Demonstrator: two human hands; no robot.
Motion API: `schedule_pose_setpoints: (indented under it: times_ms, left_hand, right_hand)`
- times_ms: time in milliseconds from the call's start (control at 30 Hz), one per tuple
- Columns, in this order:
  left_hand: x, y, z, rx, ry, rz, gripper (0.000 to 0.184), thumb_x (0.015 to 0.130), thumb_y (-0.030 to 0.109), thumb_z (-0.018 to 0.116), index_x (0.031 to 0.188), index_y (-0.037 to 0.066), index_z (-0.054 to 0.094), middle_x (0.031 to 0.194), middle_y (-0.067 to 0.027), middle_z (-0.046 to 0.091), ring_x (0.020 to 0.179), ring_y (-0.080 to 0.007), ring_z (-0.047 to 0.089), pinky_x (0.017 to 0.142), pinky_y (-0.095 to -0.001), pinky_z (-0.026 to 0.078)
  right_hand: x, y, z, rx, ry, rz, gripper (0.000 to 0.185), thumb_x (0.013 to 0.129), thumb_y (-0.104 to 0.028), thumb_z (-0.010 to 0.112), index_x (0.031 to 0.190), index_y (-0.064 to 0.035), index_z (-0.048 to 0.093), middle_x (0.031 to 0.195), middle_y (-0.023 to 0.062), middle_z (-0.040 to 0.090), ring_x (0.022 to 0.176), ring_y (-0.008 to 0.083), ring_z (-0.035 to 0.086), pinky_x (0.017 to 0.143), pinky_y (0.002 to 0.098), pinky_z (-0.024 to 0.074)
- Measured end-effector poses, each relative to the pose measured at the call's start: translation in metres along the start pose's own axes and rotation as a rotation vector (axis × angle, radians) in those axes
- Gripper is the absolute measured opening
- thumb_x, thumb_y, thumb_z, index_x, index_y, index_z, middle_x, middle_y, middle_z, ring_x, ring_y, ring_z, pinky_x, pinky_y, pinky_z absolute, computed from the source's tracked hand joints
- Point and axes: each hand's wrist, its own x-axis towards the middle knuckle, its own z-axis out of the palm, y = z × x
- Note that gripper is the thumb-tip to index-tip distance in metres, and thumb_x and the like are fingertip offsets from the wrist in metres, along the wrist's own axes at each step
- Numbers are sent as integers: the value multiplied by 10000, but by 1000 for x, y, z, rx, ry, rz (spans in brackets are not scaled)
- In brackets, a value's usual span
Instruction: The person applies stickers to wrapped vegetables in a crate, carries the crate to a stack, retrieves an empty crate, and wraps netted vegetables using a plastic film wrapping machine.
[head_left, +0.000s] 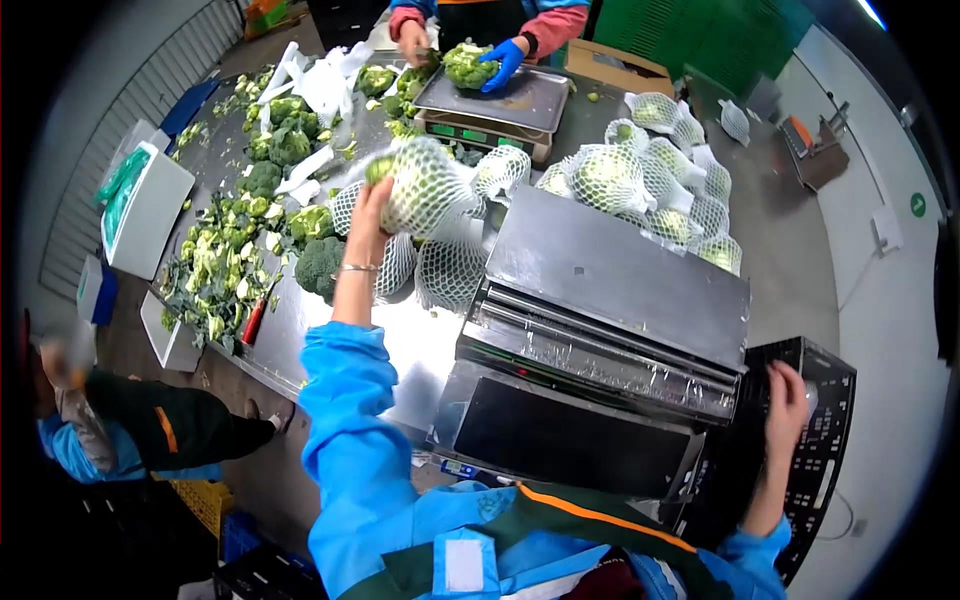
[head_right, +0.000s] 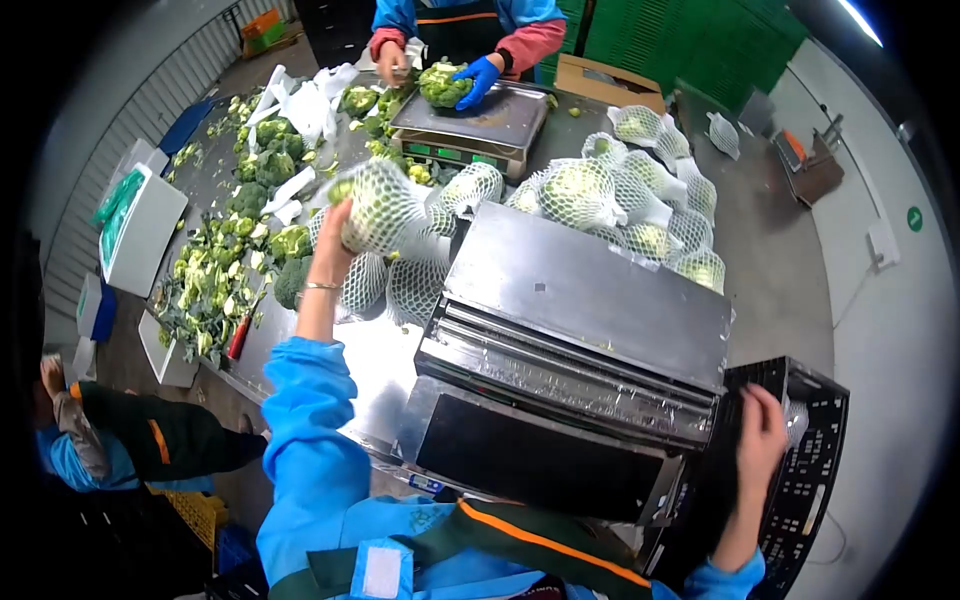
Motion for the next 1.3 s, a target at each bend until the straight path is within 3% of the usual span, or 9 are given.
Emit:
schedule_pose_setpoints:
  times_ms: [167, 267, 433, 600, 733, 867, 1100, 1200, 1300]
  left_hand:
    - [-66, 74, 166, 664, -453, 65, 612, 752, 450, 649, 1141, -6, 525, 982, -107, 617, 861, -140, 592, 735, -263, 462]
    - [-84, 11, 237, 820, -502, 126, 762, 725, 558, 624, 1191, -29, 482, 1051, -206, 582, 946, -235, 585, 807, -316, 458]
    - [-93, -104, 251, 896, -780, 499, 570, 780, 397, 633, 1152, -20, 525, 1167, -230, 469, 1097, -348, 469, 923, -359, 394]
    - [-131, -62, 240, 855, -636, 510, 551, 784, 345, 640, 1189, 5, 486, 1100, -180, 506, 1052, -308, 470, 889, -369, 397]
    - [-188, -20, 174, 1697, -315, 888, 353, 686, 300, 698, 865, 1, 641, 838, -141, 526, 841, -293, 462, 813, -412, 317]
    - [-186, -74, 147, 1778, -316, 729, 339, 680, 375, 678, 628, 41, 665, 631, -99, 571, 798, -274, 480, 775, -420, 306]
    - [-210, -21, 125, 669, -443, -282, 202, 829, 146, 495, 682, 13, 535, 584, -1, 460, 583, -88, 410, 566, -230, 360]
    - [-213, 47, 149, 384, -606, -164, 223, 861, 150, 441, 675, 28, 463, 625, -127, 563, 629, -207, 541, 633, -313, 444]
    - [-172, 76, 192, 98, -485, 141, 255, 909, 219, 438, 734, 37, 478, 760, -153, 611, 759, -224, 601, 794, -370, 465]
  right_hand:
    - [19, -105, 145, 557, -481, -92, 722, 822, -169, 557, 1407, -118, 137, 1404, 155, 232, 1282, 285, 272, 888, 406, 407]
    - [31, -83, 188, 1005, -335, 239, 684, 843, -340, 576, 1330, 6, 241, 1275, 177, 389, 1207, 259, 368, 940, 333, 351]
    - [41, -40, 131, 452, -344, 528, 610, 825, -411, 561, 1241, -8, 368, 974, 117, 565, 712, 168, 594, 418, 294, 509]
    - [28, -4, 79, 112, -246, 212, 628, 844, -336, 580, 1298, 15, 328, 1101, 159, 557, 822, 171, 567, 674, 273, 487]
    - [-17, 30, 24, -683, -138, 59, 349, 739, -395, 631, 693, -51, 667, 706, 114, 586, 708, 291, 531, 677, 415, 389]
    - [-36, 41, 68, -749, -187, -119, 324, 740, -396, 624, 711, -76, 668, 705, 87, 564, 798, 278, 500, 748, 398, 328]
    - [-36, 13, 2, 180, -468, 265, 136, 712, -117, 659, 672, 4, 611, 562, 45, 529, 501, 138, 469, 478, 243, 345]
    - [-1, -30, -48, 291, -623, -307, 123, 710, -98, 664, 652, 3, 625, 597, 30, 563, 518, 95, 475, 473, 219, 336]
    - [67, -30, -65, 634, -485, -295, 130, 787, -135, 615, 807, -13, 655, 709, 52, 621, 533, 83, 478, 482, 218, 337]
